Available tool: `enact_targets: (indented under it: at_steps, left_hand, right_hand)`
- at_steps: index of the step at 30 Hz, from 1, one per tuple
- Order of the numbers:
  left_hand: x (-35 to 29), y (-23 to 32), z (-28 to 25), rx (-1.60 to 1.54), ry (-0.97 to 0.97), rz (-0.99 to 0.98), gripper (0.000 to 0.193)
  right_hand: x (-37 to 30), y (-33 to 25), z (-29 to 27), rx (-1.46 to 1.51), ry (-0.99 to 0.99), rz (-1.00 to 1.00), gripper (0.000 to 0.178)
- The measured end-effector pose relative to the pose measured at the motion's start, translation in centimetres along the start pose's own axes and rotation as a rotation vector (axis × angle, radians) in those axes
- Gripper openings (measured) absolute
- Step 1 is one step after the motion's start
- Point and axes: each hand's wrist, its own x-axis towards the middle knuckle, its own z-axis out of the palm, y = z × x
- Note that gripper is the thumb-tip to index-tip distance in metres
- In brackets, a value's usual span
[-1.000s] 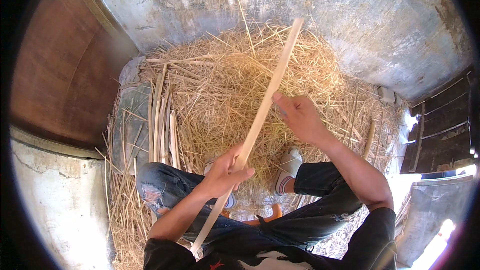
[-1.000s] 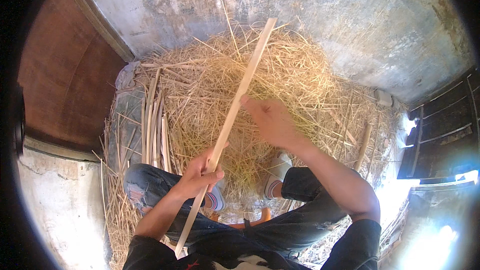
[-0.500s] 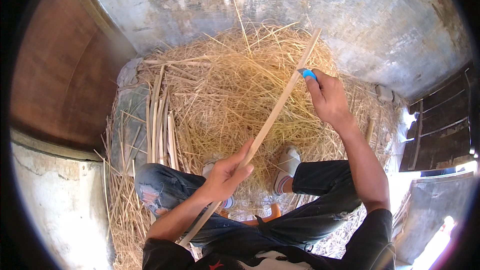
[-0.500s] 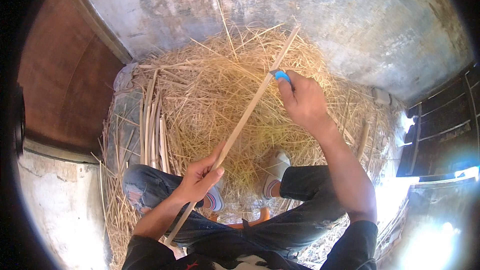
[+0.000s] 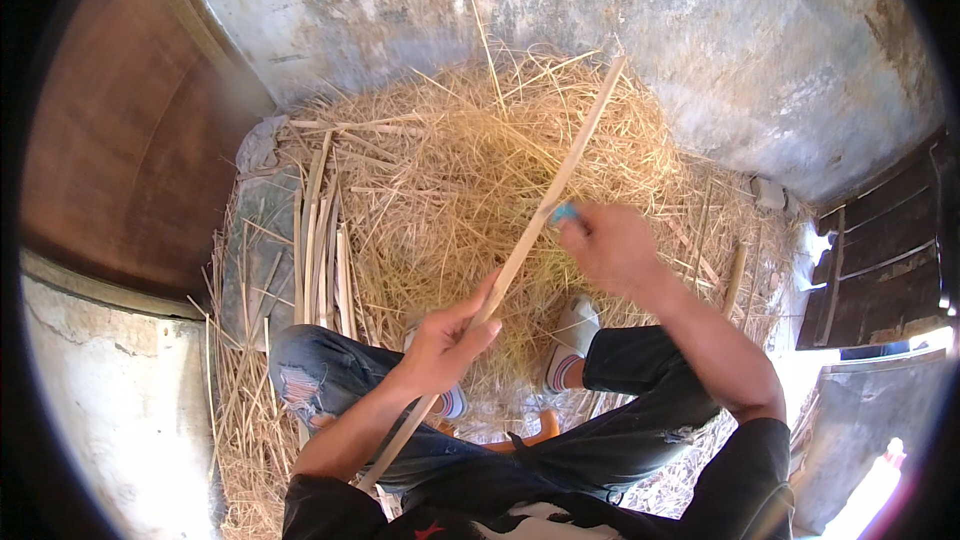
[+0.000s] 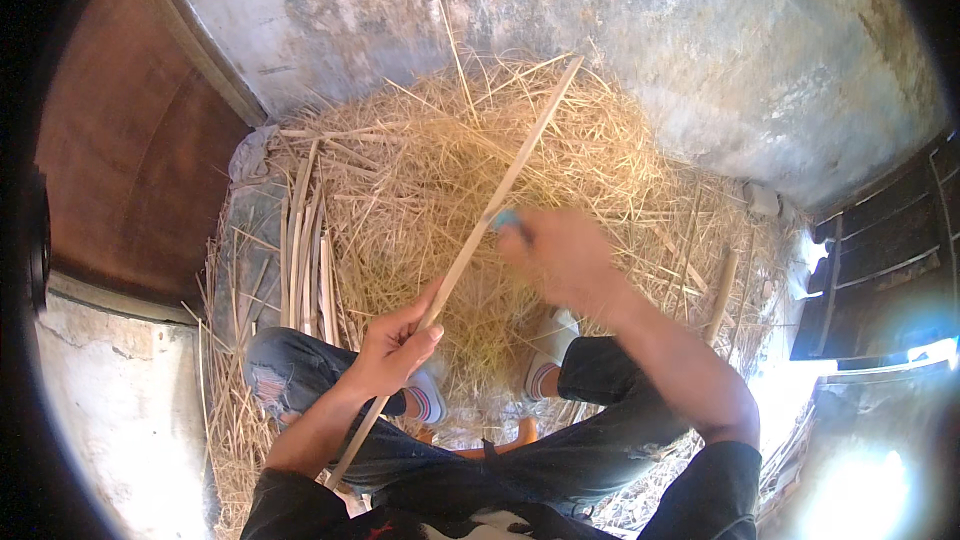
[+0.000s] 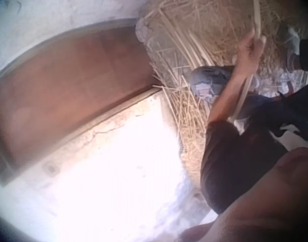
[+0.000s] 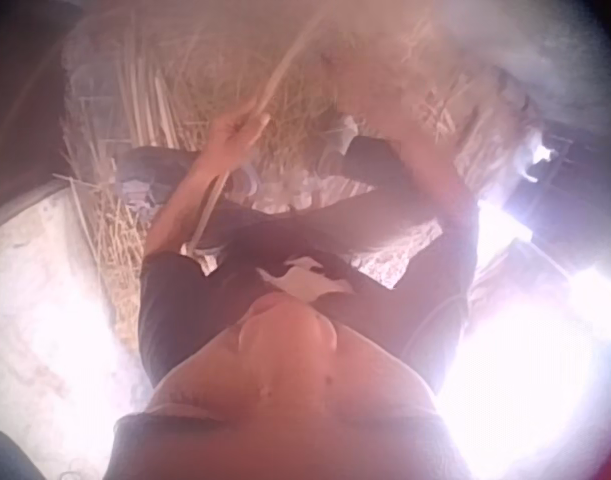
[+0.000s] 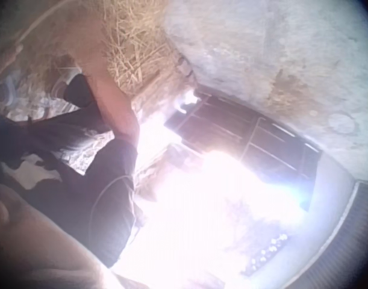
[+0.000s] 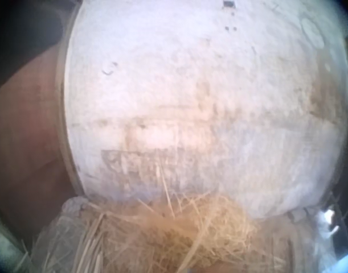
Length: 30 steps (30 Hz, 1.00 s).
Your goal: The person sits on a floor covered with straw and uses a small knife to shave a long, thin bamboo stick. They hold the stick with their left hand and scrape the blade along its length with their right hand, removing thin strips of material.
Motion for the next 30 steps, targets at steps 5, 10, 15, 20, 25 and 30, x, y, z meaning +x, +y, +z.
enact_targets:
  at_steps: [5, 10, 15, 20, 25, 30]
  left_hand:
    - [0.4, -0.8, -0.7, -0.056, 0.031, 0.018, 0.061]
    - [0.4, -0.6, -0.5, -0.053, 0.031, 0.013, 0.061]
    - [0.5, -0.8, -0.8, -0.065, 0.055, -0.005, 0.06]
    - [0.8, -0.6, -0.9, -0.085, 0.053, -0.016, 0.061]
    - [0.7, -0.3, -0.8, -0.084, 0.036, -0.045, 0.06]
    - [0.8, -0.8, -1.0, -0.08, 0.017, -0.016, 0.059]
  right_hand:
    - [-0.9, -2.0, 1.5, -0.016, -0.101, -0.087, 0.032]
    - [0.7, -0.7, 0.8, -0.011, -0.004, -0.06, 0.03]
    - [-1.8, -2.4, 3.2, 0.086, -0.16, -0.159, 0.029]
    - [-1.5, -2.4, 3.4, 0.001, -0.132, -0.196, 0.029]
    - [-1.2, -1.8, 4.1, 0.219, -0.289, -0.116, 0.051]
    - [-0.6, -1.4, 3.6, 0.387, -0.497, 0.023, 0.06]
